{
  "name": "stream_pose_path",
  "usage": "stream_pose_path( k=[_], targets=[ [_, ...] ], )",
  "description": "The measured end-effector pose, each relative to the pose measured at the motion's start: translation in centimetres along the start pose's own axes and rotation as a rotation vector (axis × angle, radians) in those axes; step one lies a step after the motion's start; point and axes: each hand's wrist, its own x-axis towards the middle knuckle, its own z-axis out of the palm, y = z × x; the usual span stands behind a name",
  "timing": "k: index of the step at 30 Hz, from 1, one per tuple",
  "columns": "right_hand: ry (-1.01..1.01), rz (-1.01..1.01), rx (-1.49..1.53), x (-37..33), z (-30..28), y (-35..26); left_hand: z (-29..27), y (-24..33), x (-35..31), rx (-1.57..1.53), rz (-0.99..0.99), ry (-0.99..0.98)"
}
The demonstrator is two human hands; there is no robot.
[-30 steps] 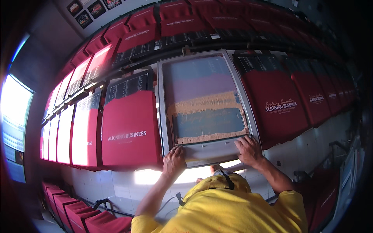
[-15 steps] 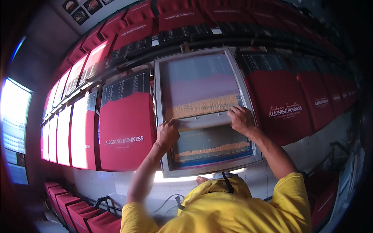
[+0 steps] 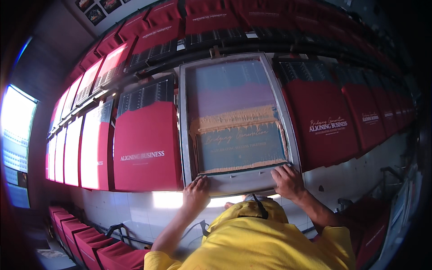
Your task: The person performs screen printing on a series of red t-shirts by using a squeegee to apply yellow ink through a stencil frame, lifting the frame, and moving to the next t-shirt on the production line.
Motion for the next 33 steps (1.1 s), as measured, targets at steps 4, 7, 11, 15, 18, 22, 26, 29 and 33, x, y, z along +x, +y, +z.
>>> stream_pose_path(
  k=[4,7,11,15,18,22,26,29,33],
  targets=[
    [0.019,0.005,-0.071,-0.8,1.8,-0.5,2.1,0.0,-2.0,0.070,0.020,0.030],
    [0.041,0.007,-0.116,1.4,2.5,0.6,3.1,-1.6,-0.3,0.079,0.046,0.047],
    [0.041,-0.004,-0.094,6.1,3.3,3.6,2.6,-4.4,5.5,0.071,0.039,0.039],
    [0.048,0.002,-0.079,11.9,4.1,7.4,2.4,-7.8,12.2,0.005,0.006,-0.005],
    [-0.033,0.044,-0.021,14.8,3.3,9.0,1.0,-9.1,15.8,-0.019,-0.050,-0.103],
    [-0.088,0.070,-0.001,16.2,1.9,9.3,-1.1,-8.4,17.0,0.029,-0.088,-0.180],
    [0.027,0.019,-0.007,12.5,0.0,6.8,-1.5,-6.8,12.9,-0.022,-0.079,-0.086],
    [0.034,0.036,-0.015,7.1,-0.7,3.1,-2.4,-3.2,7.3,-0.093,-0.127,-0.142],
    [0.122,0.001,-0.096,0.8,1.4,-0.2,0.6,-1.1,0.1,-0.039,-0.030,0.057]
  ],
)
